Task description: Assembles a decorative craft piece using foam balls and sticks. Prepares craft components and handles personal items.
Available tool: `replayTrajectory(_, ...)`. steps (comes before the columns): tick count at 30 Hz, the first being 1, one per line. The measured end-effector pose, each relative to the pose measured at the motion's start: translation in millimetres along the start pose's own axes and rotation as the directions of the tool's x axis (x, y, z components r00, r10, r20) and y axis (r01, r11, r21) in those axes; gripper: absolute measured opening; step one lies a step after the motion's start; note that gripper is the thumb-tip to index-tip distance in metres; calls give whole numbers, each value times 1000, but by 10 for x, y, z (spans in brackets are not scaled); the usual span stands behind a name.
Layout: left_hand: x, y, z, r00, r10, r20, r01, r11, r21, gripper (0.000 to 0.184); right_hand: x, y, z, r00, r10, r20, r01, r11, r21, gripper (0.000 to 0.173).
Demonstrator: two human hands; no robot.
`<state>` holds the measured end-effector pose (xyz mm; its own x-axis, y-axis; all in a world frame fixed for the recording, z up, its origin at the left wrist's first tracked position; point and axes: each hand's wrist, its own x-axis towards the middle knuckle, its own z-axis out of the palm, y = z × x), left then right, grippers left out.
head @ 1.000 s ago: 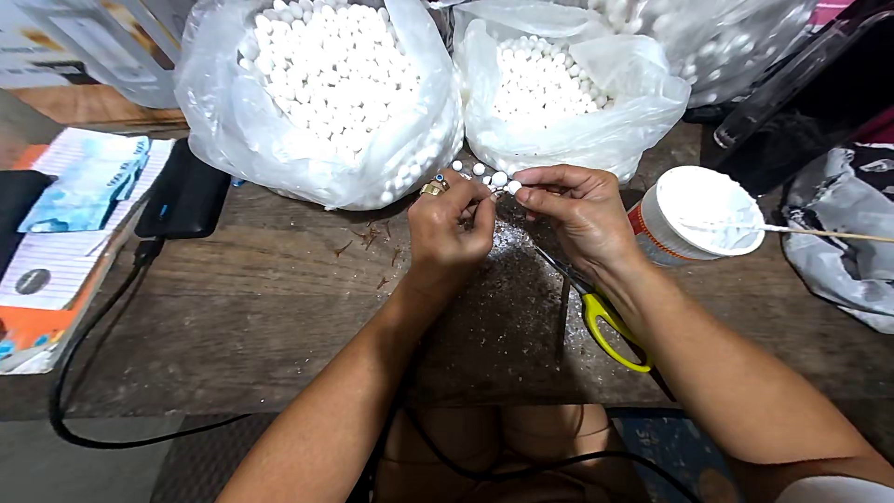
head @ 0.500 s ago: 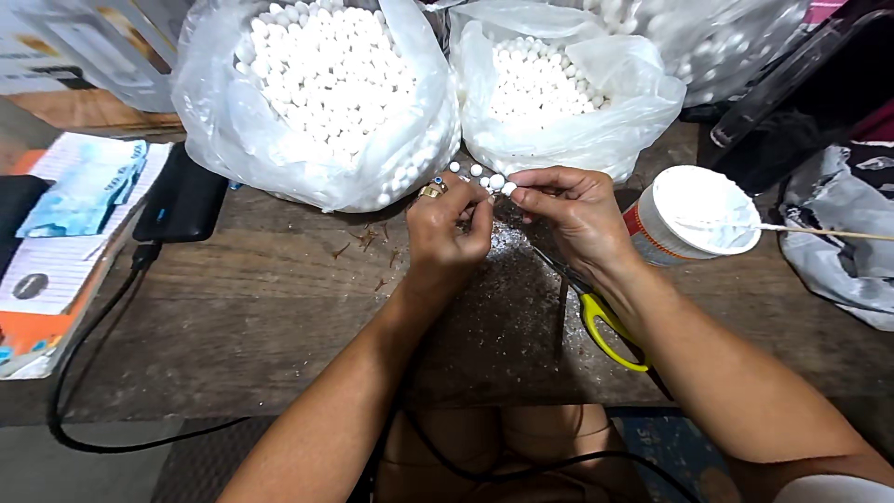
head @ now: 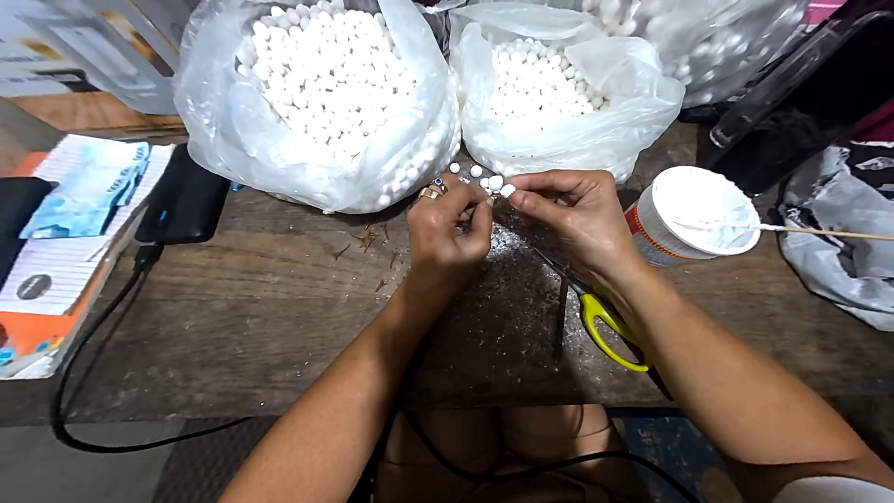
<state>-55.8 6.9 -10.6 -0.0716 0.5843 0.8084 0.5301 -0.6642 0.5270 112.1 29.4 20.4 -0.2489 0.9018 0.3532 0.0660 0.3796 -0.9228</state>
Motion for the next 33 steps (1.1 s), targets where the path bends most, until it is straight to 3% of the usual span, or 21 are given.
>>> replayTrajectory(12, 2, -1, 23, 1000, 22, -11, -22, 999, -23, 9, 5, 30, 15, 999, 28, 17, -28, 1000, 1, 9)
replayTrajectory(15, 22, 2, 21, 996, -83, -16, 80, 986, -146, 7, 12, 17, 16, 1000, 27, -13, -27, 999, 19, 9)
replayTrajectory(18, 110, 58, -46, 927, -375, 34, 358, 851, -384, 6, 24, 19, 22, 995, 68, -76, -60, 993, 98, 12)
replayTrajectory(21, 143, 76, -90, 825, -548, 140, 527, 655, -542, 13, -14, -3, 74, 983, 185, -3, -183, 975, 123, 10)
replayTrajectory(23, 90, 85, -133, 780, -561, 279, 607, 570, -554, 15, -43, -17, 117, 974, 205, 99, -216, 969, 123, 15)
replayTrajectory(25, 64, 103, -106, 738, -579, 345, 650, 476, -592, 19, -58, -11, 151, 975, 166, 145, -184, 975, 126, 10)
replayTrajectory(29, 83, 145, -51, 661, -634, 401, 680, 278, -679, 24, -67, 2, 167, 985, 136, 110, -153, 975, 163, 11)
replayTrajectory(33, 72, 159, -17, 595, -683, 424, 706, 192, -682, 22, -85, 18, 198, 991, 104, 81, -115, 982, 152, 11)
